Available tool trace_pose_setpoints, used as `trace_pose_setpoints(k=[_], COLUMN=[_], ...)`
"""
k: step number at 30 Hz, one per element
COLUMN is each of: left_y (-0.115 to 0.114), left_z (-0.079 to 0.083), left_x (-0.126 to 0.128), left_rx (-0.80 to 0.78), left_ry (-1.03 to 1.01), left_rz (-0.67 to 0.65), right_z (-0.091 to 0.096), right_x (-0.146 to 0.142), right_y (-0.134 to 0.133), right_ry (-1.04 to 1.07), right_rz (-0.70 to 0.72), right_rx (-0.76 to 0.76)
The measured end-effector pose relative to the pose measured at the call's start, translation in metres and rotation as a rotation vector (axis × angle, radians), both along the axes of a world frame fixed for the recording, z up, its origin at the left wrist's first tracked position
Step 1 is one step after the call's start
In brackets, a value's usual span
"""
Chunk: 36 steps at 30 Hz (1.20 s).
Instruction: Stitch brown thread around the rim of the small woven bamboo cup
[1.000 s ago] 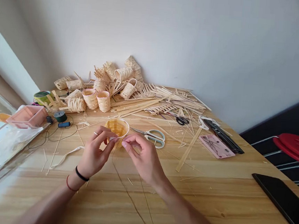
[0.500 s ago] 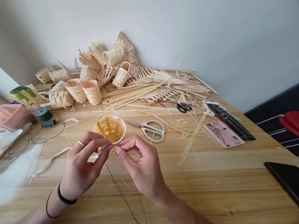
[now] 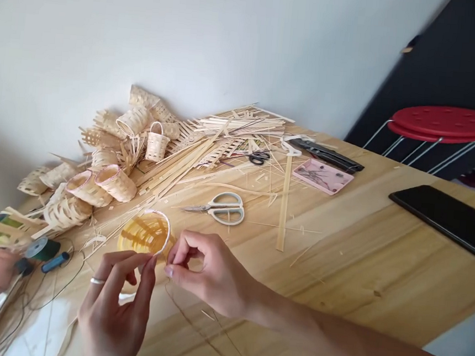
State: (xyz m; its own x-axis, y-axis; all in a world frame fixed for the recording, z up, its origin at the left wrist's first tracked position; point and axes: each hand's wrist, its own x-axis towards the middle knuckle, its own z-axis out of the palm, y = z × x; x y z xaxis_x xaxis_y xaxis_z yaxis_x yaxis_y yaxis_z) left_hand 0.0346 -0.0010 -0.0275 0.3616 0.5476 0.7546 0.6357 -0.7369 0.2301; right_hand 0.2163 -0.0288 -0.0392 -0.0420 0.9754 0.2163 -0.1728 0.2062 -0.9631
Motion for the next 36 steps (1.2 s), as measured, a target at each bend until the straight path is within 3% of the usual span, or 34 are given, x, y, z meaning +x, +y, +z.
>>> trace_pose_setpoints(k=[9,16,20,23,25,30,33,36], left_y=[-0.002,-0.003,-0.001,0.001,0.003,0.009,0.01,0.011], left_z=[0.001,0.0,0.001,0.001,0.0,-0.002,-0.002,-0.002], left_x=[0.0,-0.001,-0.001,-0.002,-0.004,-0.009,-0.011,-0.012], left_rx=[-0.047,-0.049,-0.053,-0.059,-0.071,-0.087,-0.083,-0.08], left_ry=[-0.033,-0.043,-0.07,-0.094,-0.114,-0.149,-0.148,-0.154], left_rz=[0.037,0.035,0.023,0.027,0.049,0.102,0.104,0.107], right_z=[0.011,0.008,0.018,0.039,0.054,0.069,0.058,0.038], right_x=[-0.001,-0.002,0.017,0.037,0.047,0.053,0.052,0.055], right_y=[-0.015,-0.015,-0.008,-0.007,-0.012,-0.039,-0.068,-0.104], right_ry=[-0.073,-0.157,-0.404,-0.682,-0.784,-0.91,-0.929,-0.841], right_rz=[0.103,0.191,0.27,0.371,0.366,0.387,0.428,0.409], right_rx=[0.074,0.104,0.035,-0.023,-0.01,0.003,-0.05,-0.201])
